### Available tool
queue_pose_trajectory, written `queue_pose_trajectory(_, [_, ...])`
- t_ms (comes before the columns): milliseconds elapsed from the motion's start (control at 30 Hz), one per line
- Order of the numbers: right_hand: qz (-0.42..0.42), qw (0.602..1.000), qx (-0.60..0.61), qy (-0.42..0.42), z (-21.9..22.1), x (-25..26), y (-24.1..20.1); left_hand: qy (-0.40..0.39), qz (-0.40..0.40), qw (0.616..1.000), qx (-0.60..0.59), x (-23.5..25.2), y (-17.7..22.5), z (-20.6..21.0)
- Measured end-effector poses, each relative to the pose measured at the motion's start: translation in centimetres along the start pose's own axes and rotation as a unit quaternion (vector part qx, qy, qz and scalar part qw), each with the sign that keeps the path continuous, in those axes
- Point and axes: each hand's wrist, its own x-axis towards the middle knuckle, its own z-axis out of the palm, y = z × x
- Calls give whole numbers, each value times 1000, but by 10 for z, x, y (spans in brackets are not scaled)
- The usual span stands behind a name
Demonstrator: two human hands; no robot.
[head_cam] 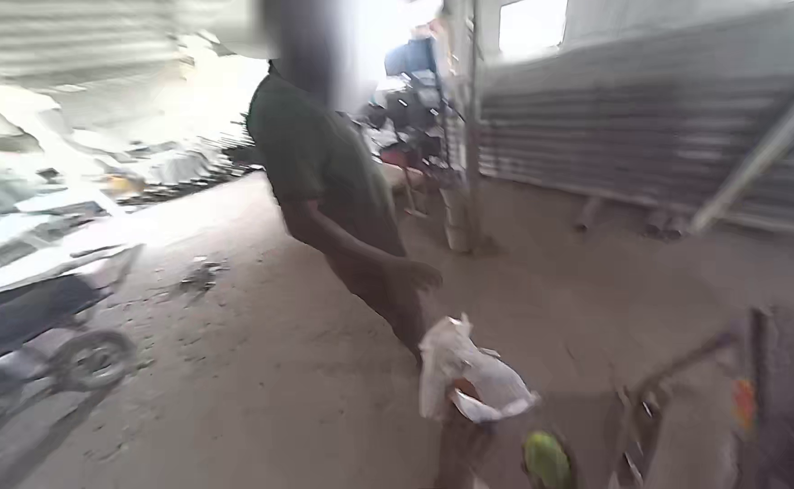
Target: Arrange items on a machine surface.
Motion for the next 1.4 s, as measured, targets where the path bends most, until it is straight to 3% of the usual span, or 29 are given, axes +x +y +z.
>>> queue_pose_trajectory(100, [-56,996,-2,65,33,-38,-30,-17,14,1000,3,6,11,-22])
queue_pose_trajectory(167, [-115,991,19,71,32,-52,-41,-36,5,999,11,13,11,-42])
queue_pose_trajectory(267, [-281,959,10,-40,3,-64,-55,-41,-8,999,19,26,12,-52])
queue_pose_trajectory(333, [-336,939,35,-58,-22,-63,-55,-30,-42,999,2,32,10,-53])
queue_pose_trajectory(533, [-221,930,278,95,-64,-39,-16,-57,-99,993,-31,37,-5,-43])
queue_pose_trajectory(700, [-194,919,304,159,-91,-48,-29,-69,-90,992,-53,33,-23,-22])
queue_pose_trajectory(900, [-169,908,286,255,-118,-76,-65,-29,-94,995,-35,12,-47,11])
queue_pose_trajectory(967, [-180,925,234,239,-125,-96,-85,-22,-94,995,-35,9,-55,22])
queue_pose_trajectory(1033, [-236,945,152,170,-140,-120,-100,-5,-94,995,-42,7,-64,30])
queue_pose_trajectory(1100, [-329,936,91,80,-167,-140,-113,7,-91,995,-39,5,-72,43])
queue_pose_trajectory(1167, [-381,916,116,43,-199,-151,-119,1,-86,996,-37,4,-80,55])
queue_pose_trajectory(1300, [-352,850,369,133,-250,-157,-95,0,-90,995,-41,0,-99,86])
queue_pose_trajectory(1400, [-315,841,374,233,-280,-172,-85,-34,-97,993,-52,-1,-112,100])
